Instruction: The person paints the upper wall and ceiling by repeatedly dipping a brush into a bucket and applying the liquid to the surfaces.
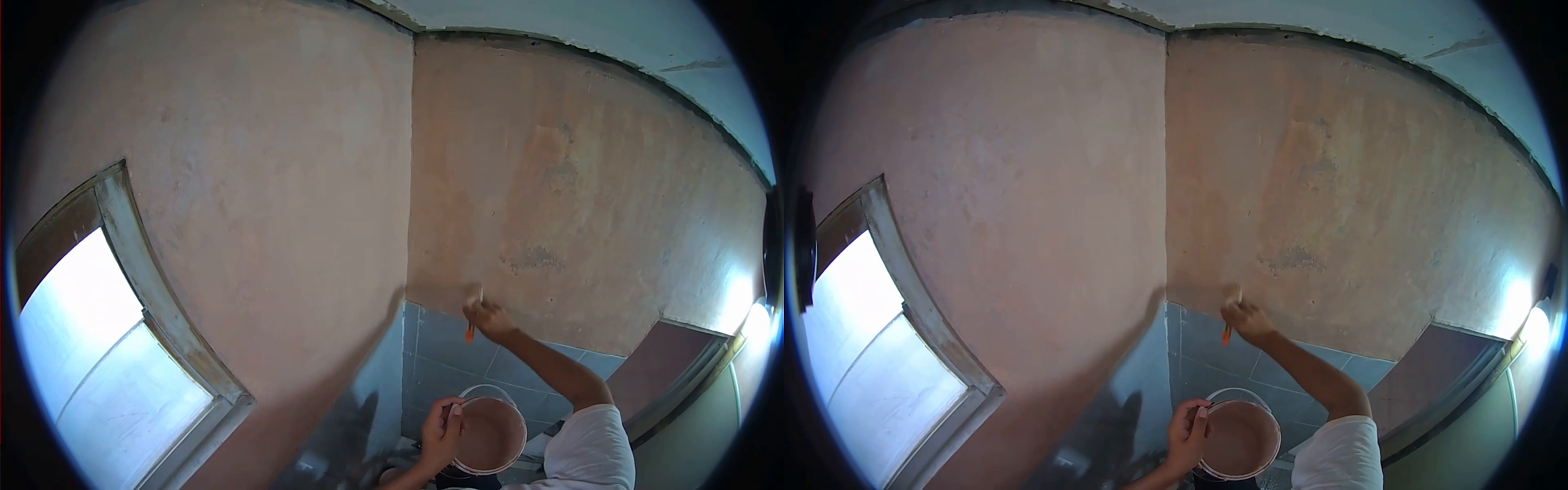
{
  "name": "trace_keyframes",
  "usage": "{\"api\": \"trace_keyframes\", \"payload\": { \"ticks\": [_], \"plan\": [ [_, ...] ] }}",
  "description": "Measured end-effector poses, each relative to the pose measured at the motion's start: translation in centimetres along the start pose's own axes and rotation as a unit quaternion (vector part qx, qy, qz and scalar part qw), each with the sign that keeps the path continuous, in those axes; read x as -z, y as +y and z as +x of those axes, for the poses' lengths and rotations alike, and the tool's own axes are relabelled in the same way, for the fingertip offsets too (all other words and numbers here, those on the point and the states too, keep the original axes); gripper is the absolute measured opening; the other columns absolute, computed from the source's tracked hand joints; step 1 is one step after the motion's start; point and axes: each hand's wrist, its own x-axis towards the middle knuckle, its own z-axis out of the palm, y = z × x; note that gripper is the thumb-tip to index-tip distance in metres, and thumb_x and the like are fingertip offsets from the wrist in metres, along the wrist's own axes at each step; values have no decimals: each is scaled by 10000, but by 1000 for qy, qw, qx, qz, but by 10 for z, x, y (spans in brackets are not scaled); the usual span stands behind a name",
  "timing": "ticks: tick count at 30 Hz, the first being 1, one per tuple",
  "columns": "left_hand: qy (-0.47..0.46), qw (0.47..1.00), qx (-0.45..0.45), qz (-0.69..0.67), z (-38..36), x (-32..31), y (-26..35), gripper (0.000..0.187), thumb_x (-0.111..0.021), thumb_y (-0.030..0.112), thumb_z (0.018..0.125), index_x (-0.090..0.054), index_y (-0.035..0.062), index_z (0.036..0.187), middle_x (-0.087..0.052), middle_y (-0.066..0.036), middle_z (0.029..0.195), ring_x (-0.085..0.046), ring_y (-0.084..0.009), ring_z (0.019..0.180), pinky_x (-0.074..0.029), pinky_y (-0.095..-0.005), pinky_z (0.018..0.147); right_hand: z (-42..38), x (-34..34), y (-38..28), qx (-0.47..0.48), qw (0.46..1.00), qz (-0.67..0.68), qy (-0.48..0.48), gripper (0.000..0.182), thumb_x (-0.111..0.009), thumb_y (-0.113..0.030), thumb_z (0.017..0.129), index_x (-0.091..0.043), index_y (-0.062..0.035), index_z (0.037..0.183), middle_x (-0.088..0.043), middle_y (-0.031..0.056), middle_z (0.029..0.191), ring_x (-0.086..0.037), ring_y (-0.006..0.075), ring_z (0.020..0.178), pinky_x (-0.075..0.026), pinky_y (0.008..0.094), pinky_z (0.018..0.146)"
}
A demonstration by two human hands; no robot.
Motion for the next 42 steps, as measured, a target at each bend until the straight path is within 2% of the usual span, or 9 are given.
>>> {"api": "trace_keyframes", "payload": {
  "ticks": [3,7,15,22,26,29,35,37,42],
  "plan": [
    [3,1000,-15,16,2,7,-1,168,-486,124,1029,-523,20,1156,-540,-20,751,-513,-70,641,-411,-223,577,-49,-47,-21,-48,984,55,-160,204,-625,-180,865,-629,-80,1043,-578,126,959,-657,341,844,-556,462,718],
    [11,1000,-14,4,3,11,-6,160,-489,126,1027,-529,20,1140,-540,-25,719,-509,-76,625,-409,-229,563,-72,-26,-38,-215,945,183,-167,209,-617,-221,910,-668,-61,1035,-630,157,940,-663,349,841,-559,454,722],
    [-7,1000,-14,-21,8,-3,-2,153,-500,114,1024,-541,14,1132,-549,-23,728,-518,-67,629,-409,-214,557,-144,61,-34,-543,693,469,69,231,-660,-127,918,-668,50,1067,-687,95,806,-673,148,600,-535,266,517],
    [-54,998,-6,-32,-4,-24,9,155,-497,106,1024,-532,6,1137,-533,-13,753,-505,-60,631,-394,-210,549,-170,188,-60,-544,607,523,248,273,-607,-142,950,-634,86,1099,-679,147,853,-681,197,612,-566,299,554],
    [-85,996,-9,-28,-18,-38,12,146,-492,124,1030,-531,32,1137,-517,-5,748,-482,-53,616,-374,-206,546,-169,255,-97,-544,584,550,247,267,-581,-137,963,-632,72,1122,-682,142,897,-692,208,666,-574,306,594],
    [-97,995,-5,-6,-29,-46,20,144,-492,135,1032,-531,42,1134,-509,1,729,-470,-49,609,-371,-208,547,-162,294,-137,-510,622,554,216,265,-592,-144,961,-641,69,1111,-687,123,919,-696,213,713,-579,322,619],
    [-128,992,3,-17,-44,-61,26,153,-502,167,1028,-528,53,1126,-515,-6,691,-474,-60,591,-372,-219,540,-138,324,-191,-426,757,482,-115,251,-645,-138,887,-694,-14,1099,-678,107,976,-685,220,868,-550,351,761],
    [-145,989,2,-15,-49,-65,27,154,-502,166,1029,-527,51,1127,-515,-8,689,-475,-61,592,-373,-220,541,-151,296,-199,-278,895,311,-156,222,-641,-187,887,-698,-54,1056,-663,114,959,-679,300,811,-543,399,762],
    [-173,984,17,-37,-59,-73,27,159,-496,159,1029,-517,40,1133,-521,-15,690,-495,-70,598,-394,-227,545,-162,272,-213,-329,874,263,-240,229,-637,-222,831,-693,-44,962,-659,152,1003,-644,358,915,-506,461,812]
  ]
}}
